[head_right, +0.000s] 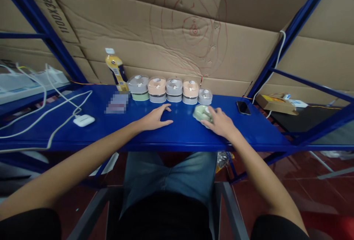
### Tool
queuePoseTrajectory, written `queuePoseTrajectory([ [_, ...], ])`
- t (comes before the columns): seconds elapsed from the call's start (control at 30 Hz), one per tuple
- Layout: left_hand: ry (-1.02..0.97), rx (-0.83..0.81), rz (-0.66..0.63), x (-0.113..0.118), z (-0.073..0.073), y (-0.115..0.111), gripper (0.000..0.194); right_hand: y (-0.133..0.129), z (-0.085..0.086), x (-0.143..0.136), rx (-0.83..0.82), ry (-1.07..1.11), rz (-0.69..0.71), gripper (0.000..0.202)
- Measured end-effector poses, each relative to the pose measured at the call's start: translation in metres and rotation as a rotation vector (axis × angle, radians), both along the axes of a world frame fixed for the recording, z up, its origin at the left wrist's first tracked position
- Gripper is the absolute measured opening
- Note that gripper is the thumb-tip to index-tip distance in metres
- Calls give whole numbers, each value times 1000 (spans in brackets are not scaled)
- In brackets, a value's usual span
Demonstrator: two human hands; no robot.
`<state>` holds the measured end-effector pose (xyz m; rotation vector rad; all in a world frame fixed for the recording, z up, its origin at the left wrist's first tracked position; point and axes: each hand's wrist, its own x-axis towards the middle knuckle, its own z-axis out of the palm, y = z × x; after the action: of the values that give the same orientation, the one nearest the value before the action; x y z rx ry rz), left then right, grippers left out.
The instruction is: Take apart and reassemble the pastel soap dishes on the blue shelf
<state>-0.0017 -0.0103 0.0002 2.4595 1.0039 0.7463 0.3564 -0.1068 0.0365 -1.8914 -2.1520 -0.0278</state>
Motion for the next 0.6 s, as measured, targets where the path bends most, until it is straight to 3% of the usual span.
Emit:
queuePoseTrajectory([
  [0.1, 44, 11, 14, 2, 4, -4, 83, 10, 2, 27, -11, -116, -367, 89],
  [0.2, 76, 16, 29, 3, 6, -6, 82, 47, 9, 40, -9, -123, -580, 86],
  [0.27, 85, 24, 34, 3, 6, -6, 81, 78, 14, 43, -34, -71, -633, 81],
  [0.4, 85, 38, 32, 3, 5, -6, 78, 122, 17, 41, -49, 77, -608, 74],
  [0.6, 71, 55, 22, 3, 2, -3, 77, 125, 6, 26, 176, 35, -569, 66],
])
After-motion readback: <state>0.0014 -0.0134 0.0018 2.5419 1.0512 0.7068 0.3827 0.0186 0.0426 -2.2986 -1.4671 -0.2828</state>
